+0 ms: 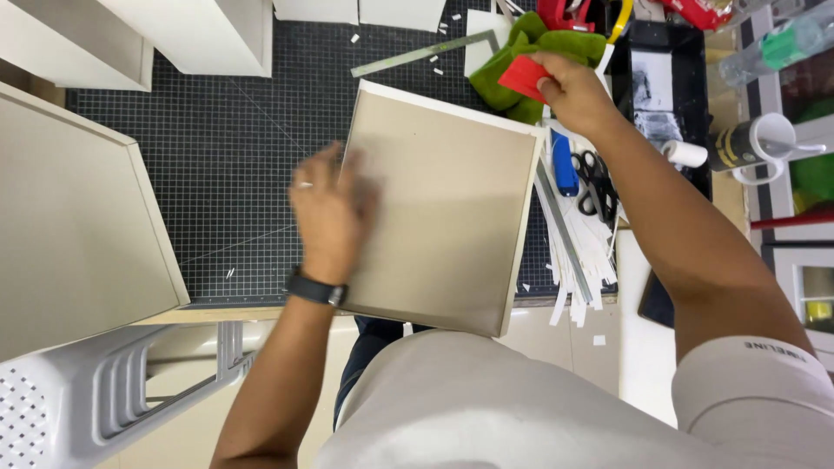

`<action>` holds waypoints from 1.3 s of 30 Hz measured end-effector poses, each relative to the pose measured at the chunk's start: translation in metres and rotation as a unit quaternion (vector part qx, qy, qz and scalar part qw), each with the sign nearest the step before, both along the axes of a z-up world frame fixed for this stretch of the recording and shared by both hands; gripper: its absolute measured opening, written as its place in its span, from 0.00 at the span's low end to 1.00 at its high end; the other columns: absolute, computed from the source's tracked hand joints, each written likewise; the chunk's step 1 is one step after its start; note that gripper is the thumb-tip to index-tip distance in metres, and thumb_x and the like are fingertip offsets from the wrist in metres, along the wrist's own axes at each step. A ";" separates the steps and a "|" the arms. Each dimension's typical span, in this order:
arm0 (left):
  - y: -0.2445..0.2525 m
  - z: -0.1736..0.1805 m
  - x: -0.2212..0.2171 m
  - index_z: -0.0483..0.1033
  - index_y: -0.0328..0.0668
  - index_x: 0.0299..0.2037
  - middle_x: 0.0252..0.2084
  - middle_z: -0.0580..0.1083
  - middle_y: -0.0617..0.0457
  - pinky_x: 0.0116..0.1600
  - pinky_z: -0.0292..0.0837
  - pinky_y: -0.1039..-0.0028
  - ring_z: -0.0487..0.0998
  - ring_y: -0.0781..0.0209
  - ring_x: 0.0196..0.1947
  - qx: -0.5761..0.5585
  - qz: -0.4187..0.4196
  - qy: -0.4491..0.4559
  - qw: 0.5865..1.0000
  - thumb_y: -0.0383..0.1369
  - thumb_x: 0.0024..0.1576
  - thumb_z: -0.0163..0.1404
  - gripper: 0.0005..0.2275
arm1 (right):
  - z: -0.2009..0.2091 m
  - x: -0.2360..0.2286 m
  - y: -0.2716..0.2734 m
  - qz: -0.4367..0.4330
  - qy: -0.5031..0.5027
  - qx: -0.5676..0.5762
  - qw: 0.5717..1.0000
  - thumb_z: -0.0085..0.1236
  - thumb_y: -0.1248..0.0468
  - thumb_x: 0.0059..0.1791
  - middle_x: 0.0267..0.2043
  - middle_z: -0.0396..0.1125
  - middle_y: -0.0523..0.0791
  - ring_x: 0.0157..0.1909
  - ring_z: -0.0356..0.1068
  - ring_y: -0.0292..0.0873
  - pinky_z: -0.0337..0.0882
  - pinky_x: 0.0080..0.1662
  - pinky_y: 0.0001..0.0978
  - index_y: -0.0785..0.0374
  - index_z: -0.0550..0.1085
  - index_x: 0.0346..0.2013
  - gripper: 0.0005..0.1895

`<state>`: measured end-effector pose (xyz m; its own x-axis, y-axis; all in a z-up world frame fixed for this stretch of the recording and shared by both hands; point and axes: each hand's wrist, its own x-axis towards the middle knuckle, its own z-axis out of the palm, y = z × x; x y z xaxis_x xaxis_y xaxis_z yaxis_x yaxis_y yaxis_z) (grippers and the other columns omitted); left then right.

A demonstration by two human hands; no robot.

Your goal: Crafting and finishing a white panel by trimming edges and applying material using various tools

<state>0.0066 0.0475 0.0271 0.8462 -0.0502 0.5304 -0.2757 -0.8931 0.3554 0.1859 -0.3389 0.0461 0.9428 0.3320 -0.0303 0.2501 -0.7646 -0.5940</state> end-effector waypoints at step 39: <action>-0.073 -0.046 0.112 0.77 0.44 0.55 0.55 0.70 0.47 0.59 0.65 0.50 0.67 0.41 0.55 0.073 -0.111 -0.026 0.991 0.29 0.60 0.52 0.13 | -0.044 -0.206 0.006 -0.059 0.183 0.397 0.897 0.54 0.64 0.53 0.76 0.56 0.45 0.71 0.59 0.40 0.58 0.72 0.36 0.59 0.61 0.72 0.31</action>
<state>0.1183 -0.0252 -0.0187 0.7770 -0.3112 0.5472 -0.4861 -0.8489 0.2074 -0.0197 -0.3328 0.0018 0.9481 0.2845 -0.1421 -0.1267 -0.0718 -0.9893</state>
